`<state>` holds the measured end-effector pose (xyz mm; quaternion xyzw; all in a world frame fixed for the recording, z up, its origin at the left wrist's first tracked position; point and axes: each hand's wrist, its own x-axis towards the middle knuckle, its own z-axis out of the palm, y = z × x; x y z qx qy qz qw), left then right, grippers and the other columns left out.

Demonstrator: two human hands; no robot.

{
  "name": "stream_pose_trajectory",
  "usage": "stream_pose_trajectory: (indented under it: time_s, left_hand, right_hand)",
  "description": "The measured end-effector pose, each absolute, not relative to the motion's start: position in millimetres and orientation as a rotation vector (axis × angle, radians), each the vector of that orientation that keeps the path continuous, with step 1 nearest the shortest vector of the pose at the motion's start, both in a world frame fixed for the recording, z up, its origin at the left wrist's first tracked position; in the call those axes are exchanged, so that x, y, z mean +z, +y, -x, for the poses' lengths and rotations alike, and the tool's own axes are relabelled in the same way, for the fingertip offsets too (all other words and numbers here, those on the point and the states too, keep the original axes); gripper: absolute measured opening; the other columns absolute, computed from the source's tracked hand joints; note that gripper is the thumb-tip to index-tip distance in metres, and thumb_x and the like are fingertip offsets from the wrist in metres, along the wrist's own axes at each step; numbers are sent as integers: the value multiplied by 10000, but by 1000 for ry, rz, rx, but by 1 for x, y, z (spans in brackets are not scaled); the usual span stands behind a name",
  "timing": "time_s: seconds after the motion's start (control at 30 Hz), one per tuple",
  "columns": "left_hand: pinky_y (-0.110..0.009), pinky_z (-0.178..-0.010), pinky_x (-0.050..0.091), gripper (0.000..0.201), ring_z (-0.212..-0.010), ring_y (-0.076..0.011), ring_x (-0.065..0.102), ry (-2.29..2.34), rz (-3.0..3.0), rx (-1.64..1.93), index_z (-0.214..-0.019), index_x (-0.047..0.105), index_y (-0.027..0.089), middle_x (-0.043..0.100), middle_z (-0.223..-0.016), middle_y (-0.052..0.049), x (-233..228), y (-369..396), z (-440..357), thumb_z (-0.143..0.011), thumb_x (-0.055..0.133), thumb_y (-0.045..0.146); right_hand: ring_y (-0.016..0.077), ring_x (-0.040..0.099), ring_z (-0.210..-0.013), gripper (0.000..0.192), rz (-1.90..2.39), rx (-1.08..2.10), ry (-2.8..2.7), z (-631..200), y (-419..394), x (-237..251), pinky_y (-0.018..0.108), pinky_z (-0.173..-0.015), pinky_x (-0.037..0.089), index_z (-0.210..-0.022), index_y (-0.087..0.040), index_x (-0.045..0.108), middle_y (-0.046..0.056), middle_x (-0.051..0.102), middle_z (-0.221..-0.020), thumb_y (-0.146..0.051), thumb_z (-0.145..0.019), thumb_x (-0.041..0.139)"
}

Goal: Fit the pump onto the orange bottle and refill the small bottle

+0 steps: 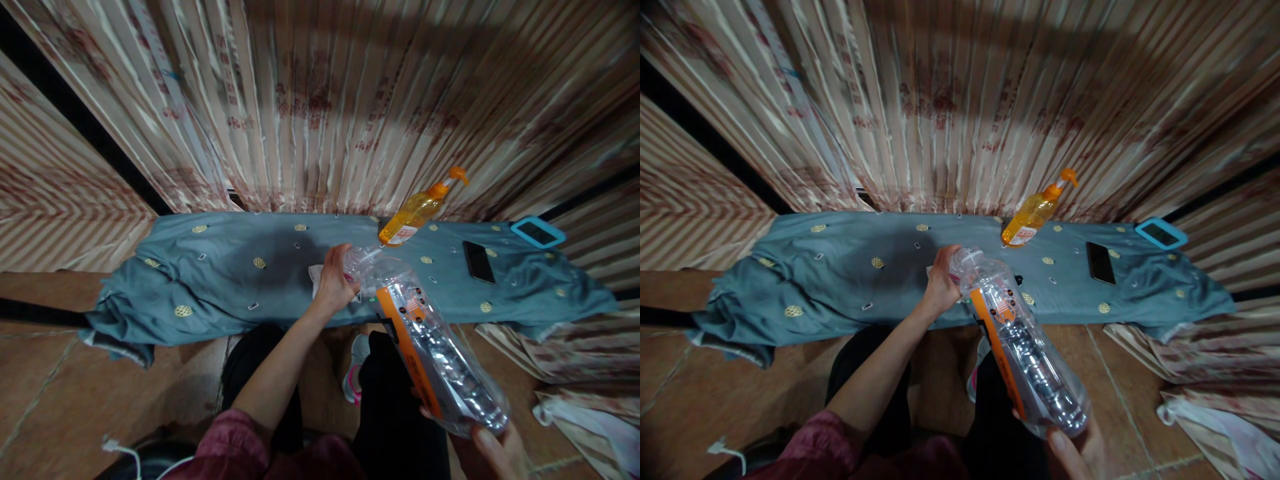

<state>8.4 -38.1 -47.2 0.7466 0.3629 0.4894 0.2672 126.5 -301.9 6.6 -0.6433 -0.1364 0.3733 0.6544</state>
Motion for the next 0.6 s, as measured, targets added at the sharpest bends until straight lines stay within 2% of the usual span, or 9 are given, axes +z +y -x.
stream_pose_trajectory:
  time_s: [0.13, 0.2, 0.43, 0.6]
  left_hand:
    - [-443, -989, 488, 677, -1143, -279, 559, 976, -2021, 1319, -1259, 418, 207, 540, -1236, -119, -47, -38, -9, -668, 747, 170]
    - [-448, -990, 489, 677, -1147, -280, 558, 977, -2024, 1317, -1253, 418, 207, 541, -1235, -119, -47, -37, -9, -663, 749, 166]
    - [-446, -996, 487, 669, -1148, -276, 554, 973, -2033, 1320, -1247, 418, 210, 535, -1233, -113, -47, -38, -9, -667, 751, 173]
    - [-443, -993, 483, 656, -1129, -276, 557, 955, -2021, 1341, -1235, 425, 203, 538, -1216, -111, -47, -38, -9, -668, 754, 193]
  right_hand:
    - [276, 720, -798, 731, 1436, 838, -313, -125, -302, 8, 381, -669, 614, -1282, -226, 574, 74, 747, -986, -455, -627, 805]
    - [266, 721, -783, 696, 1430, 849, -315, -125, -302, 9, 371, -664, 613, -1265, -228, 581, 62, 750, -967, -439, -640, 803]
    - [288, 713, -805, 795, 1436, 856, -311, -127, -304, 11, 418, -689, 603, -1338, -242, 530, 78, 742, -991, -432, -623, 821]
    - [294, 701, -904, 814, 1505, 855, -255, -123, -302, 20, 378, -751, 586, -1355, -258, 515, 83, 719, -1092, -442, -622, 816]
